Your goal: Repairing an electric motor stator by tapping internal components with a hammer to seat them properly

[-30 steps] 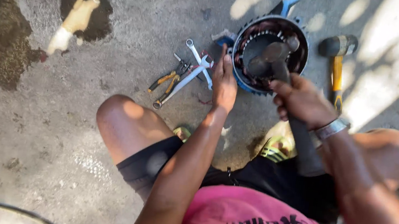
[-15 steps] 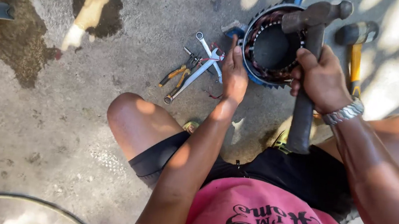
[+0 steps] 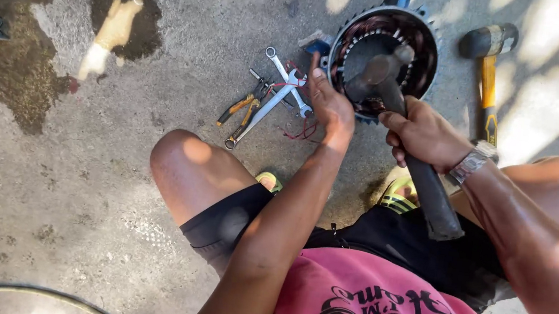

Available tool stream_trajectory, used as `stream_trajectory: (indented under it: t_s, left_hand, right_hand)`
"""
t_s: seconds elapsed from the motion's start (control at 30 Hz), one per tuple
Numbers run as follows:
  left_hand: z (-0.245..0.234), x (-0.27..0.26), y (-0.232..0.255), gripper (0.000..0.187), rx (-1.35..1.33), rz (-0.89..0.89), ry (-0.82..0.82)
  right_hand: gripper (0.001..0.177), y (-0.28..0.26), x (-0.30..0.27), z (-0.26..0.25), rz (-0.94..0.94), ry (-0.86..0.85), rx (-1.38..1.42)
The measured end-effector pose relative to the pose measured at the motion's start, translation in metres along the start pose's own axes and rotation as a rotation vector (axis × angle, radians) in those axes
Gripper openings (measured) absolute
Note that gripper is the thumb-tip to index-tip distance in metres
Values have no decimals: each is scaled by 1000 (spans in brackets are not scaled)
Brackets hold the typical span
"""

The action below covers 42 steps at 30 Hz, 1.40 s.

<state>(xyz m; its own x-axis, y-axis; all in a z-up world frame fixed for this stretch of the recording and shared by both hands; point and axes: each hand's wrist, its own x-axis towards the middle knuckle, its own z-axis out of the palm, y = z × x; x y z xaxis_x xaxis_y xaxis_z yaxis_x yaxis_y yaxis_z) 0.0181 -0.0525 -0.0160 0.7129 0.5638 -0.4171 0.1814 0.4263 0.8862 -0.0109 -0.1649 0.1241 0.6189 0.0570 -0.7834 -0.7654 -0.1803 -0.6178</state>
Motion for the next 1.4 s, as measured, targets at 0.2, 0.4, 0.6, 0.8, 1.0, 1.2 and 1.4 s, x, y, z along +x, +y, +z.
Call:
stream_trajectory:
  t_s: [0.2,0.4,0.6,0.8,1.0,1.2,1.4]
  left_hand:
    - [-11,2,-6,41,337,90,-11]
    - [-11,-2,10,42,301,140,-49]
    - [-23,7,-3,37,460,398,8]
    - [-8,-11,32,75,655,432,-161]
    - [-14,-4,35,72,609,374,-240]
    - [-28,54,23,76,873,416,-406]
    - [-39,70,29,74,813,501,-469]
  right_hand:
    - [17,-26,-19,-13,-121,143,-35]
    - [16,14,4,12,-63,33,94]
    - [16,-18,-16,-5,-183,192,185]
    - [26,-3,17,-66,-355,487,366]
    - [18,34,23,-100,-205,587,276]
    - [20,65,61,-94,-2,527,142]
    - [19,114,97,-48,15,490,0]
